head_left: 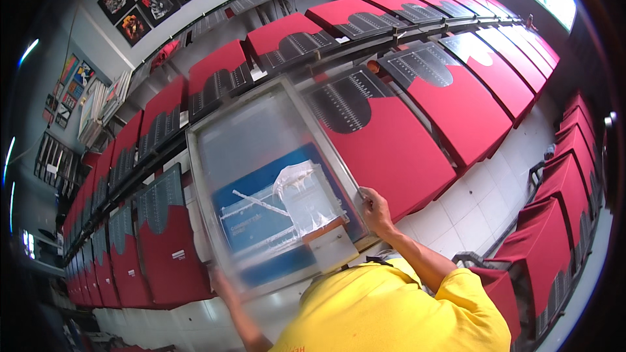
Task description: The person applies ink to a mesh screen using a squeegee, pulling it across the design repeatedly to print onto shirts held on a long row of printing tables.
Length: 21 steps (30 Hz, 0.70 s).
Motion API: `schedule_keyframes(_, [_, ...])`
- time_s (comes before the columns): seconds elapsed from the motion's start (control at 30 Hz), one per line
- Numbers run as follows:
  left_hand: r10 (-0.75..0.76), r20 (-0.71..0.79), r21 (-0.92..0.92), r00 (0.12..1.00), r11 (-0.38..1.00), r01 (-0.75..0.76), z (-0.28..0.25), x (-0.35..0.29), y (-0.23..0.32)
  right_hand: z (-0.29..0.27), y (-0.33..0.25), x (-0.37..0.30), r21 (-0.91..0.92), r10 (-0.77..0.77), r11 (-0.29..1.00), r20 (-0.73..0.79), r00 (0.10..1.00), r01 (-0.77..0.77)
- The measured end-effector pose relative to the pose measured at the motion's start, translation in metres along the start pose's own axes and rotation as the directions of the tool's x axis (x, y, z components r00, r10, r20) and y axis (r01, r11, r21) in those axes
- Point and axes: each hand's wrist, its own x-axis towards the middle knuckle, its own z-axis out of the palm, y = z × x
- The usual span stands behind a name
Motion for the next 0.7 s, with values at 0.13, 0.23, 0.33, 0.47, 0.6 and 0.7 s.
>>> schedule_keyframes(0.13, [0.040, 0.011, 0.118, 0.999, 0.992, -0.041, 0.060, -0.054, 0.000, -0.070, 0.025, 0.036, 0.025, -0.030, 0.999, -0.054, 0.998, 0.031])
schedule_keyframes(0.23, [-0.036, 0.021, 0.171, 0.999, 0.985, 0.032, 0.129, -0.097, 0.001, -0.144, 0.058, 0.070, 0.004, -0.051, 0.999, -0.065, 0.997, 0.052])
schedule_keyframes(0.33, [-0.020, 0.028, 0.196, 0.999, 0.981, 0.014, 0.185, -0.133, -0.007, -0.201, 0.093, 0.092, -0.021, -0.060, 0.998, -0.092, 0.994, 0.058])
schedule_keyframes(0.47, [0.001, 0.048, 0.204, 0.999, 0.979, -0.011, 0.234, -0.167, -0.008, -0.253, 0.122, 0.111, -0.042, -0.056, 0.998, -0.081, 0.995, 0.052])
schedule_keyframes(0.6, [-0.059, 0.126, 0.237, 0.990, 0.971, 0.028, 0.253, -0.180, -0.003, -0.270, 0.141, 0.131, -0.021, -0.020, 1.000, -0.066, 0.998, 0.019])
schedule_keyframes(0.7, [-0.058, 0.137, 0.249, 0.989, 0.968, 0.023, 0.262, -0.182, 0.000, -0.271, 0.145, 0.143, -0.018, -0.034, 0.999, -0.064, 0.997, 0.033])
